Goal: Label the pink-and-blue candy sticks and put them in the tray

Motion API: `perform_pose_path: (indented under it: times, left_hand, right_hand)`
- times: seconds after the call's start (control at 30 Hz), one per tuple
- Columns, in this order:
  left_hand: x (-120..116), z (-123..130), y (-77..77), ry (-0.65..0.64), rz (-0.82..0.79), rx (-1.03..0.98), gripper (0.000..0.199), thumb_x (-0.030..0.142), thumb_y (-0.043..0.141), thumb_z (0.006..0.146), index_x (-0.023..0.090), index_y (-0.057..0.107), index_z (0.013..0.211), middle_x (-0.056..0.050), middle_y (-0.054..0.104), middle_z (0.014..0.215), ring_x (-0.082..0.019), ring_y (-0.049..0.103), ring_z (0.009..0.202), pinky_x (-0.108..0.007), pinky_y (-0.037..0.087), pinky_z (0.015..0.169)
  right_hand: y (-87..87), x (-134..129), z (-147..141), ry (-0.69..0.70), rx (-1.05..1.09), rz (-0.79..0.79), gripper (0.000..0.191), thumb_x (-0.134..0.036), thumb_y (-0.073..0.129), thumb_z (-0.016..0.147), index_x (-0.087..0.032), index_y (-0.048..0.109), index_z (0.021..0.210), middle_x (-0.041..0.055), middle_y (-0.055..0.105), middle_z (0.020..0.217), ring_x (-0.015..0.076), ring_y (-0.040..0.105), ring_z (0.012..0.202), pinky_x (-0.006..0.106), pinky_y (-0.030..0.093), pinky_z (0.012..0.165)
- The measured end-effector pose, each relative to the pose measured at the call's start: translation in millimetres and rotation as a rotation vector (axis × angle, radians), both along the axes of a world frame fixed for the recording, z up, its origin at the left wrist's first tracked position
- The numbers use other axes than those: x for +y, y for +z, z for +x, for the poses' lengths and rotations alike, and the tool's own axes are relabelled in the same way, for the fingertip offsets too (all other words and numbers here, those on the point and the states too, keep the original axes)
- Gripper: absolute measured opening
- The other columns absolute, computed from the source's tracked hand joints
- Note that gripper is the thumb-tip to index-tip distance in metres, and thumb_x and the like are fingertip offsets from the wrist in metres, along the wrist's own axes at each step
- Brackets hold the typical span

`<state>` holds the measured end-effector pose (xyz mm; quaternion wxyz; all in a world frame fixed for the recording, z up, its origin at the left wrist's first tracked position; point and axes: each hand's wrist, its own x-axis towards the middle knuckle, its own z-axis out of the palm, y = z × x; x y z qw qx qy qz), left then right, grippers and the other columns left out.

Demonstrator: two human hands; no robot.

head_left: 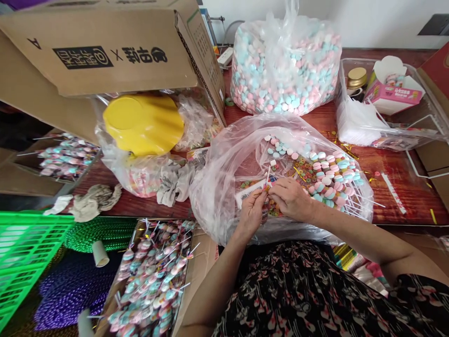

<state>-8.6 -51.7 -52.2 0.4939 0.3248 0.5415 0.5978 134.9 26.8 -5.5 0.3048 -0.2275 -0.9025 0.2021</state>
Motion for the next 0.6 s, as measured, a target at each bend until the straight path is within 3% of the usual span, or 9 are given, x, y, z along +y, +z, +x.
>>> perform_pose_path:
  times: [0.13,0.23,0.3,0.33,0.4,0.47,0.53,0.6]
  left_hand:
    - [-0.3,0.5,7.4,-0.035,0.010,0.003,0.027,0.046,0.069,0.084,0.020,0.072,0.080,0.001,0.057,0.071,-0.012,0.051,0.067,-0.023,0.045,0.065]
    - [0.9,-1.2,19.5,-0.057,0.023,0.091,0.027,0.045,0.071,0.082,0.019,0.072,0.076,0.000,0.058,0.072,-0.013,0.052,0.068,-0.024,0.044,0.062]
    - [2.0,-3.7,29.6,-0.118,0.016,0.143,0.029,0.045,0.072,0.080,0.017,0.070,0.070,-0.001,0.058,0.070,-0.013,0.052,0.067,-0.023,0.044,0.061]
    - [2.3,-5.4,35.0,-0.180,-0.014,0.130,0.032,0.046,0.073,0.079,0.016,0.069,0.068,-0.001,0.057,0.068,-0.012,0.051,0.065,-0.023,0.043,0.059]
    - [2.2,-9.5,45.1,-0.355,-0.126,0.020,0.035,0.047,0.073,0.077,0.015,0.066,0.066,0.000,0.057,0.063,-0.010,0.050,0.057,-0.021,0.040,0.052]
    - [1.2,-14.0,53.2,-0.581,-0.250,-0.138,0.035,0.047,0.075,0.075,0.013,0.065,0.067,-0.001,0.059,0.061,-0.009,0.051,0.050,-0.020,0.036,0.045]
    - [0.1,-17.6,58.3,-0.830,-0.333,-0.262,0.034,0.044,0.078,0.072,0.012,0.069,0.070,-0.003,0.064,0.061,-0.009,0.052,0.045,-0.020,0.035,0.042]
    - [-0.1,-19.0,60.6,-1.062,-0.382,-0.333,0.033,0.042,0.079,0.070,0.010,0.073,0.072,-0.006,0.067,0.062,-0.010,0.052,0.042,-0.020,0.036,0.039]
  right_hand:
    - [-1.7,-4.5,2.3,-0.049,0.203,-0.627,0.014,-0.025,0.059,0.085,-0.018,0.062,0.073,0.0002,0.060,0.068,0.0131,0.052,0.065,0.027,0.039,0.063]
    - [-5.9,-1.6,4.6,-0.063,0.261,-1.101,0.021,-0.036,0.066,0.076,-0.017,0.059,0.069,-0.0030,0.055,0.062,0.0100,0.047,0.056,0.024,0.038,0.056]
    - [-6.0,5.6,8.4,0.008,0.212,-1.256,0.025,-0.040,0.067,0.073,-0.018,0.056,0.069,-0.0040,0.052,0.060,0.0094,0.045,0.053,0.024,0.038,0.054]
    - [-4.2,10.2,11.1,0.074,0.156,-1.242,0.025,-0.040,0.066,0.073,-0.018,0.055,0.069,-0.0040,0.052,0.060,0.0096,0.046,0.054,0.024,0.038,0.054]
    - [3.0,18.8,17.9,0.230,0.034,-0.988,0.018,-0.034,0.061,0.079,-0.018,0.056,0.072,-0.0022,0.054,0.063,0.0111,0.049,0.059,0.025,0.040,0.059]
    - [13.8,23.1,25.0,0.392,-0.028,-0.528,0.012,-0.023,0.053,0.086,-0.017,0.059,0.079,0.0011,0.058,0.071,0.0133,0.051,0.069,0.028,0.042,0.068]
    - [25.2,20.9,30.9,0.567,-0.033,-0.062,0.017,-0.017,0.045,0.091,-0.017,0.060,0.085,0.0036,0.059,0.077,0.0153,0.050,0.076,0.032,0.043,0.074]
    - [34.6,14.0,35.4,0.714,-0.015,0.281,0.020,-0.017,0.044,0.095,-0.017,0.061,0.085,0.0035,0.055,0.075,0.0165,0.046,0.075,0.034,0.041,0.075]
